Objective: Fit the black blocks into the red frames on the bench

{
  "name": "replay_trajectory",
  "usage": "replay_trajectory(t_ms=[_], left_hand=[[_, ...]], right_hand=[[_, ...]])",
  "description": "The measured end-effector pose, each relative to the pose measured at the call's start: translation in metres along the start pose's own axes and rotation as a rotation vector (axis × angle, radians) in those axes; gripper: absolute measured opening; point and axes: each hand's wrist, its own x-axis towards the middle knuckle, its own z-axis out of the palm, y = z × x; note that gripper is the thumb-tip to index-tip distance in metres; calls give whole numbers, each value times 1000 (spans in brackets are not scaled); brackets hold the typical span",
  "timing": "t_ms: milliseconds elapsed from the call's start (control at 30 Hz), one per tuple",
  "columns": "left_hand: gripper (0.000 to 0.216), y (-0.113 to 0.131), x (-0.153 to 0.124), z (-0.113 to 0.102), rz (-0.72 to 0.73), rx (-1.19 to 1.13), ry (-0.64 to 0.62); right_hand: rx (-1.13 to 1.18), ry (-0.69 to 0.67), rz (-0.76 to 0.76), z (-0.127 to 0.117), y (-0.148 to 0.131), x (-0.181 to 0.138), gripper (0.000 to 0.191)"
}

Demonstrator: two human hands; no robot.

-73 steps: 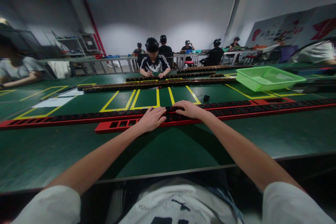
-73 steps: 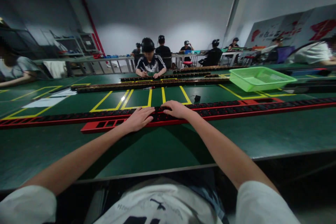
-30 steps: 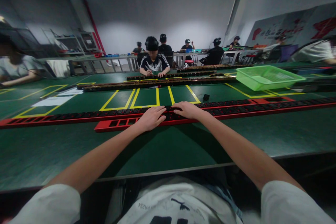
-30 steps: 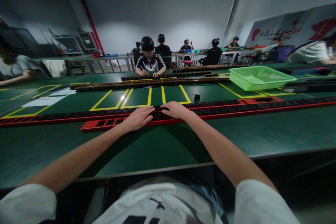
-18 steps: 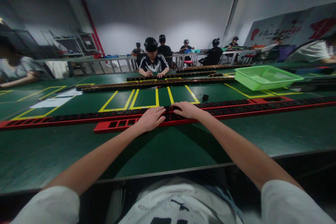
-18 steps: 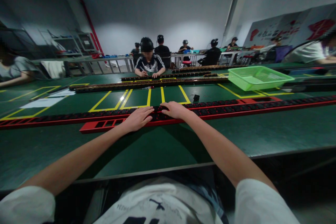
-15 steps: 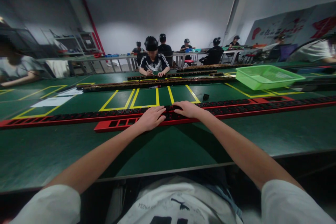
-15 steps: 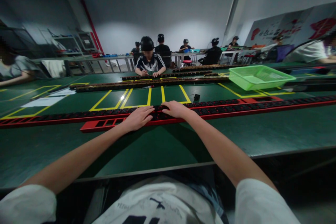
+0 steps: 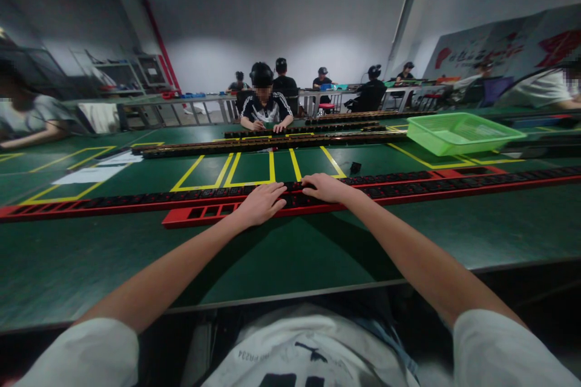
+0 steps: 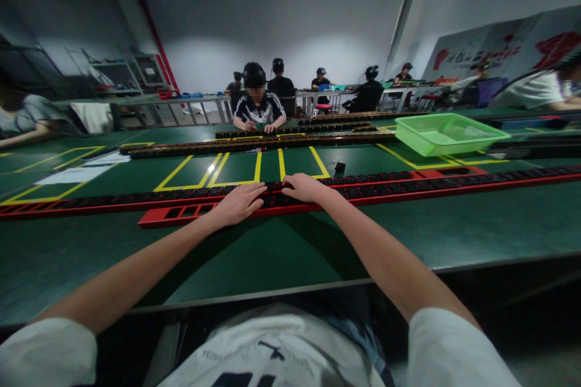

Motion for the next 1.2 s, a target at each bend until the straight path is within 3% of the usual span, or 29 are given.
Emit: replay_trajectory(t_ms=[433, 700, 933, 1200], left_hand=[[54, 1, 0, -2, 1, 5, 2], [54, 2, -1, -3, 2, 8, 4], [55, 0, 0, -1, 16, 8, 14], [55, 0, -1, -1, 15, 9, 10]], right_hand=[[24, 35, -20, 4, 11, 0, 31], [0, 130, 77, -7, 24, -6, 31], [-3, 178, -15, -7, 29, -5, 30], [-20, 142, 19, -7, 24, -5, 30]])
